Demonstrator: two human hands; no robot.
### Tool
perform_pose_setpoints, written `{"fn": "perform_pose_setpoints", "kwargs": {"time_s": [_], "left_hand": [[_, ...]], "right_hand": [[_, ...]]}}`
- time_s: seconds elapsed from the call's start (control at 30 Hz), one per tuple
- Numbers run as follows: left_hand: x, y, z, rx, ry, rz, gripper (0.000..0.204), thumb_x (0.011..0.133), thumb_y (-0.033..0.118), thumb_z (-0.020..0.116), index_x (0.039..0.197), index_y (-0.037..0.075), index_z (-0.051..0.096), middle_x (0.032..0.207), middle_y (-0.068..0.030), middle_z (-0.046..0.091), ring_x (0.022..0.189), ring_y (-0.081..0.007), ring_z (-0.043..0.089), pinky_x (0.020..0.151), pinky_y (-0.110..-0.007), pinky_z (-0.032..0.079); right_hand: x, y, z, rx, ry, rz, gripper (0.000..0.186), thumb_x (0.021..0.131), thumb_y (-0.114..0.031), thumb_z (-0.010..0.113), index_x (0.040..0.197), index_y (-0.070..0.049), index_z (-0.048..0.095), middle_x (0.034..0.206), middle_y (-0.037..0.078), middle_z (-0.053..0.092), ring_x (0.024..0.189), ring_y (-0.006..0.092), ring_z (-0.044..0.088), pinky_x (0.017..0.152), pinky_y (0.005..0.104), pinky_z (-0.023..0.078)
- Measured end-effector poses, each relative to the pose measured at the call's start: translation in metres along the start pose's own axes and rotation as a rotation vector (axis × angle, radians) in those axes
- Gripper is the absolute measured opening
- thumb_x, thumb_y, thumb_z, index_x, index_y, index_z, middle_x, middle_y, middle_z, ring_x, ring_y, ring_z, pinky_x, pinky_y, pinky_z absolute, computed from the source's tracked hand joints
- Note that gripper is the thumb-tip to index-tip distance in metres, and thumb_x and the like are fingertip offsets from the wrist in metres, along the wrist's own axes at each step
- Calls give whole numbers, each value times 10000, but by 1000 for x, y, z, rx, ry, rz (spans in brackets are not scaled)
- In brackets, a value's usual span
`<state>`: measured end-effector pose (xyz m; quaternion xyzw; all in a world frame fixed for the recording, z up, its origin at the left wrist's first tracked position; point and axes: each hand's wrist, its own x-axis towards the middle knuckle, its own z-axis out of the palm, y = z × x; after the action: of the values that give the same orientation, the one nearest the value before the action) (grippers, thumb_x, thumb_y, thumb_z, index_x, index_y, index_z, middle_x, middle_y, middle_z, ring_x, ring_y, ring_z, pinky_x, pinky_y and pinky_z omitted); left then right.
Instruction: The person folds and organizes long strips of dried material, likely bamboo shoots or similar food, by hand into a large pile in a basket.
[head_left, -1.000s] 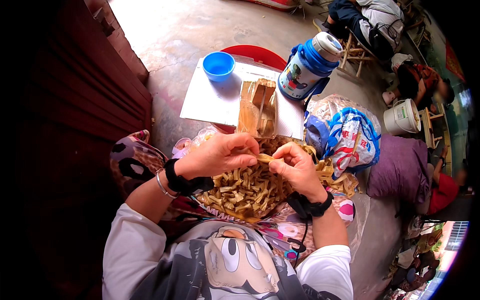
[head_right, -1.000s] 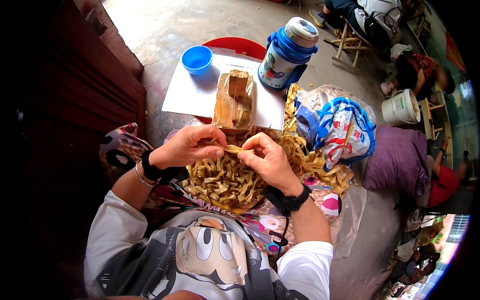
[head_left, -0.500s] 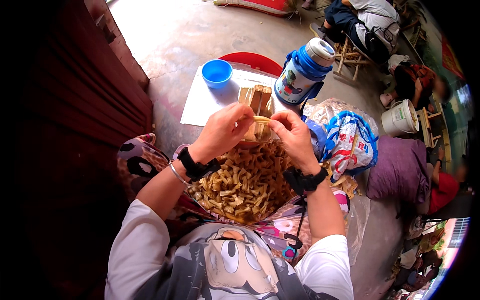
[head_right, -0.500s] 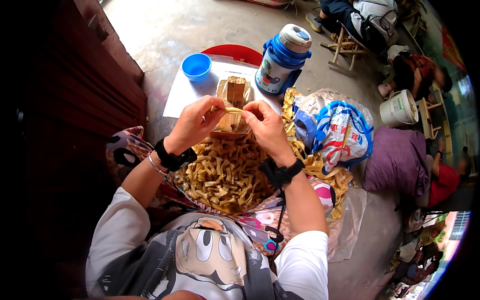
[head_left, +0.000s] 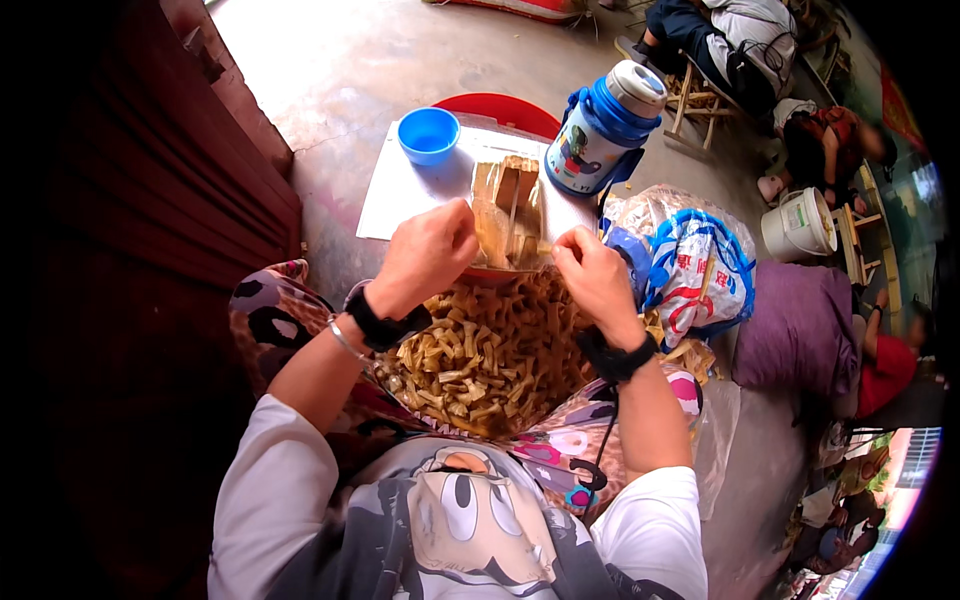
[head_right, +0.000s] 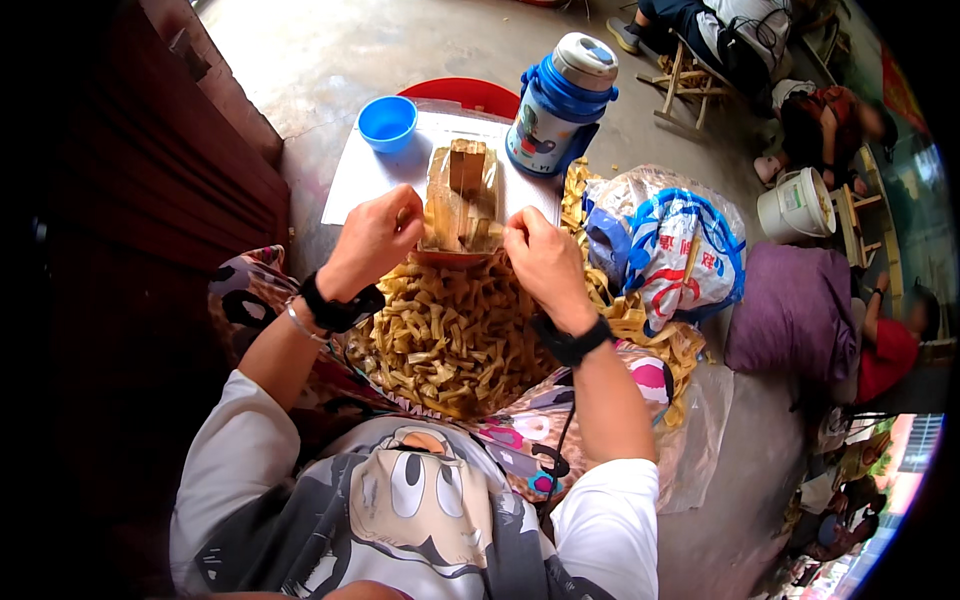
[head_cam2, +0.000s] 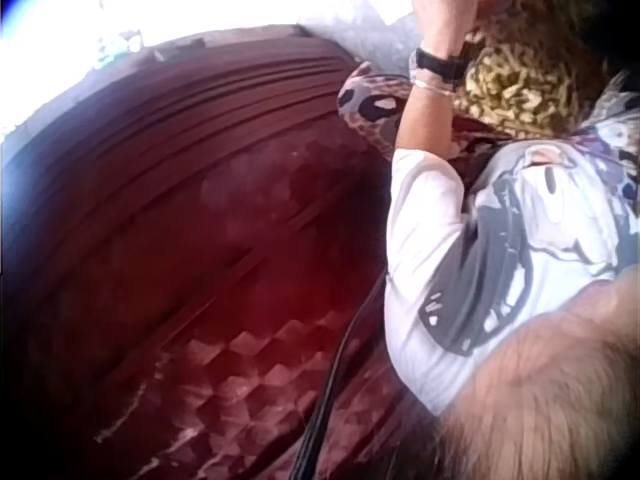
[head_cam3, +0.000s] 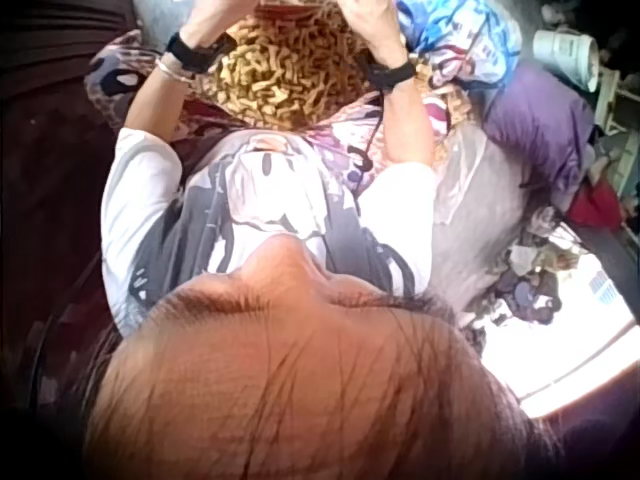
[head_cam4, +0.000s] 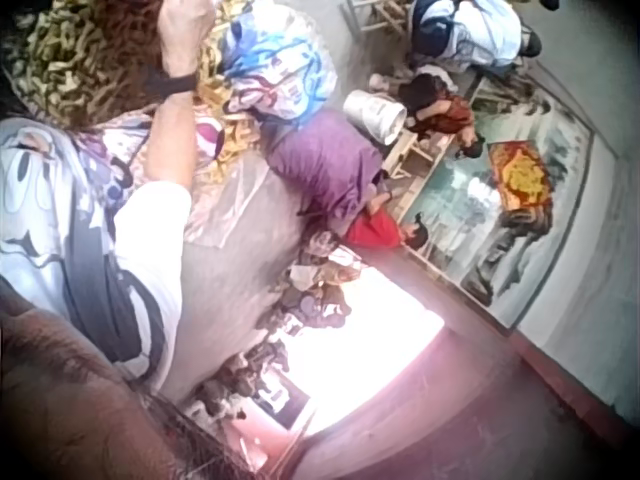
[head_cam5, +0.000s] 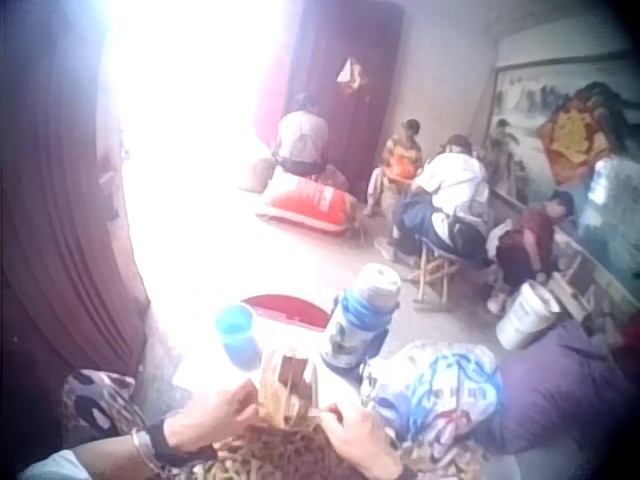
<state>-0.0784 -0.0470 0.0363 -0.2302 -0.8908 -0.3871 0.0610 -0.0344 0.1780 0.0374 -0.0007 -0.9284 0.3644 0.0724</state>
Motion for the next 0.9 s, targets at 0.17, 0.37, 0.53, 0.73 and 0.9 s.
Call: {"fn": "perform_pose_setpoints", "kwargs": {"time_s": [0.17, 0.37, 0.53, 0.73, 0.9], "left_hand": [[-27, 10, -4, -150, -556, 163, 110, 776, 113, 630, 835, 32, 583, 691, -128, 600, 636, -294, 609, 586, -357, 478], [-62, -4, 54, 230, -614, 372, 119, 786, 141, 589, 839, 35, 581, 765, -125, 568, 774, -299, 596, 688, -401, 485], [-72, 29, 94, 133, -718, 574, 101, 776, 101, 558, 850, 32, 558, 802, -108, 556, 803, -289, 580, 700, -381, 492], [-82, 48, 185, 200, -749, 691, 171, 786, 101, 541, 932, 34, 597, 1000, -124, 520, 979, -281, 516, 813, -364, 468], [-94, 3, 271, -159, -625, 430, 192, 820, 138, 529, 971, 46, 606, 1127, -125, 515, 1048, -278, 490, 913, -377, 413]], "right_hand": [[-40, 6, -14, 347, -478, 180, 225, 852, -216, 625, 967, -23, 617, 720, 77, 626, 659, 125, 591, 625, 275, 465], [-53, 28, -50, 530, -217, 401, 170, 872, -142, 604, 981, -16, 638, 821, 10, 637, 690, 75, 579, 636, 211, 472], [-72, 43, -112, 633, 226, 263, 141, 912, -129, 564, 1002, -36, 619, 888, 28, 653, 685, 40, 556, 606, 173, 448], [-102, 55, -146, 654, 431, 240, 92, 906, -128, 574, 946, -63, 624, 855, 12, 656, 664, 26, 550, 583, 174, 444], [-114, 25, -74, 119, 82, 20, 104, 851, -143, 603, 890, -51, 633, 789, 78, 634, 674, 195, 612, 610, 304, 488]]}}
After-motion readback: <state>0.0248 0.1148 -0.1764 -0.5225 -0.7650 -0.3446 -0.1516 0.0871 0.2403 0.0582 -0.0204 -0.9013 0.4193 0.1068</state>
